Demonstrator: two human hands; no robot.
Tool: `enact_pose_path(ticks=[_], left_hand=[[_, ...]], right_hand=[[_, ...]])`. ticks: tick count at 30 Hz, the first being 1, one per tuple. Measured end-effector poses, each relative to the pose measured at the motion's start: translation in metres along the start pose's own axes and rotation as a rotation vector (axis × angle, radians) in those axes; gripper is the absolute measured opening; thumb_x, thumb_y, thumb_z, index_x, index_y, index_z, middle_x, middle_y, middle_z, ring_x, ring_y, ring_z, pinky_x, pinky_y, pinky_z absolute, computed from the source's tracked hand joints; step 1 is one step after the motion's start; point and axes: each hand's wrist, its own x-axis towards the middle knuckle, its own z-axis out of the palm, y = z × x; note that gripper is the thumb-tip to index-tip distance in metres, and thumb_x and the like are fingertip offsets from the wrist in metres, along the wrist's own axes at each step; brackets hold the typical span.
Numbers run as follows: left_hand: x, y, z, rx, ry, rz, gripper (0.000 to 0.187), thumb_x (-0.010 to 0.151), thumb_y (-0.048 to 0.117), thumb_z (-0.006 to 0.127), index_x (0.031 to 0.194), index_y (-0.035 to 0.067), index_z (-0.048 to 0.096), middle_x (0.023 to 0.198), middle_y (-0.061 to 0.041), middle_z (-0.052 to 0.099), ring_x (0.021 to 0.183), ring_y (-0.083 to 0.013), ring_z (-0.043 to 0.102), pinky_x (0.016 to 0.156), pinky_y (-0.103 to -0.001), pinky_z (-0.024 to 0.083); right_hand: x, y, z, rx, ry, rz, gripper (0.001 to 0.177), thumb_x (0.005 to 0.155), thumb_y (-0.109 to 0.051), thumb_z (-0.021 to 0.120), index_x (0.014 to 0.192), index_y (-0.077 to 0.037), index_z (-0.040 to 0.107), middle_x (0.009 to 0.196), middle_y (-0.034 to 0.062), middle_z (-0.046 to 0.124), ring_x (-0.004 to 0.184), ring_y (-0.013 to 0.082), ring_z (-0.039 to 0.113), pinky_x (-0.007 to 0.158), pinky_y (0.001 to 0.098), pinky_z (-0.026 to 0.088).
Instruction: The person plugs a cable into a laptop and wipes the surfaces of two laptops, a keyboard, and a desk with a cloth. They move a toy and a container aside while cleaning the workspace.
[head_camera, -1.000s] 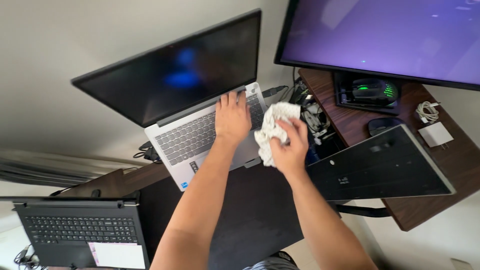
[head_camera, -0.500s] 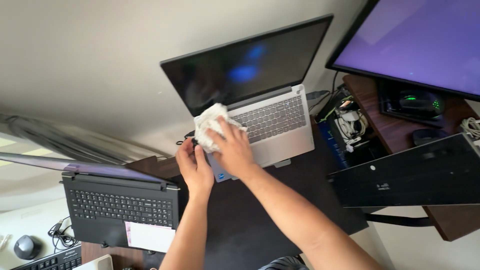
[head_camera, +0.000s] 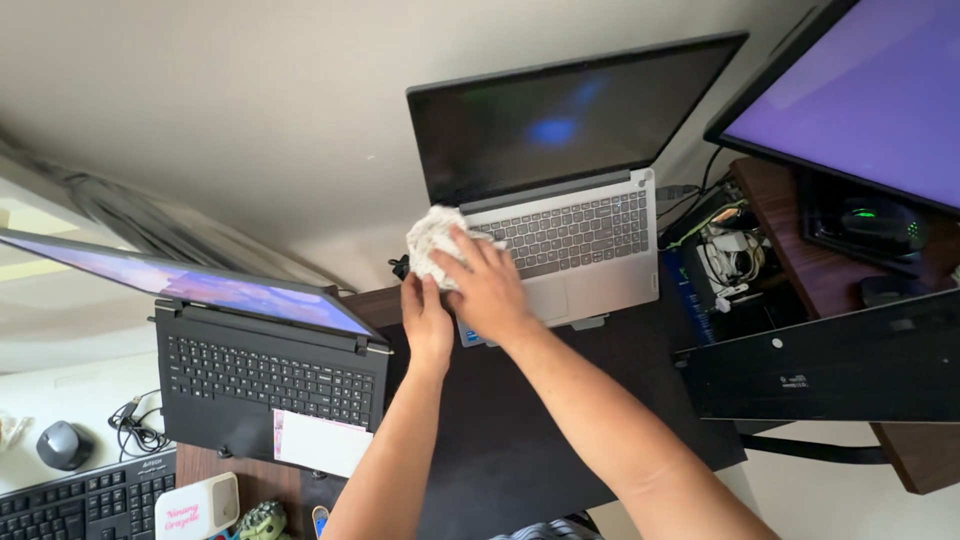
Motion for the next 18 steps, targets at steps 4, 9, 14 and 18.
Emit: enact_pose_path(ticks=[4, 9, 14, 18], left_hand=[[-0.005, -0.005, -0.006, 0.048, 0.021, -0.019, 0.058, 0.104, 0.039, 0.051, 0.151, 0.006, 0.043, 0.147, -0.013, 0.053, 0.133, -0.023, 0.054, 0.111, -0.035, 0.041], [-0.006, -0.007, -0.011, 0.073, -0.023, 0.022, 0.055, 0.104, 0.04, 0.05, 0.147, 0.005, 0.049, 0.147, -0.012, 0.051, 0.133, -0.0239, 0.054, 0.11, -0.035, 0.042], [0.003, -0.001, -0.002, 0.245, -0.013, 0.195, 0.052, 0.108, 0.038, 0.048, 0.145, 0.003, 0.054, 0.146, -0.016, 0.053, 0.135, -0.0257, 0.052, 0.112, -0.036, 0.041], [-0.003, 0.01, 0.002, 0.142, -0.102, 0.062, 0.053, 0.105, 0.039, 0.048, 0.145, 0.004, 0.052, 0.145, -0.014, 0.056, 0.132, -0.024, 0.057, 0.109, -0.035, 0.044]], right_hand=[[-0.022, 0.075, -0.018, -0.067, 0.19, 0.237, 0.061, 0.082, -0.017, 0.079, 0.14, -0.015, 0.061, 0.144, 0.0175, 0.054, 0.136, 0.0409, 0.049, 0.114, 0.0551, 0.039], [-0.041, 0.138, -0.048, -0.227, 0.5, 0.643, 0.07, 0.089, -0.014, 0.079, 0.151, 0.003, 0.051, 0.15, 0.0351, 0.041, 0.136, 0.051, 0.042, 0.111, 0.0573, 0.039], [-0.042, 0.009, 0.005, -0.04, -0.021, 0.14, 0.066, 0.067, -0.012, 0.078, 0.131, -0.012, 0.064, 0.138, 0.0245, 0.056, 0.123, 0.0441, 0.053, 0.103, 0.056, 0.043], [-0.045, 0.044, -0.03, 0.18, 0.035, 0.125, 0.058, 0.078, -0.007, 0.073, 0.135, -0.01, 0.063, 0.132, 0.0196, 0.063, 0.124, 0.0395, 0.059, 0.107, 0.0506, 0.049]])
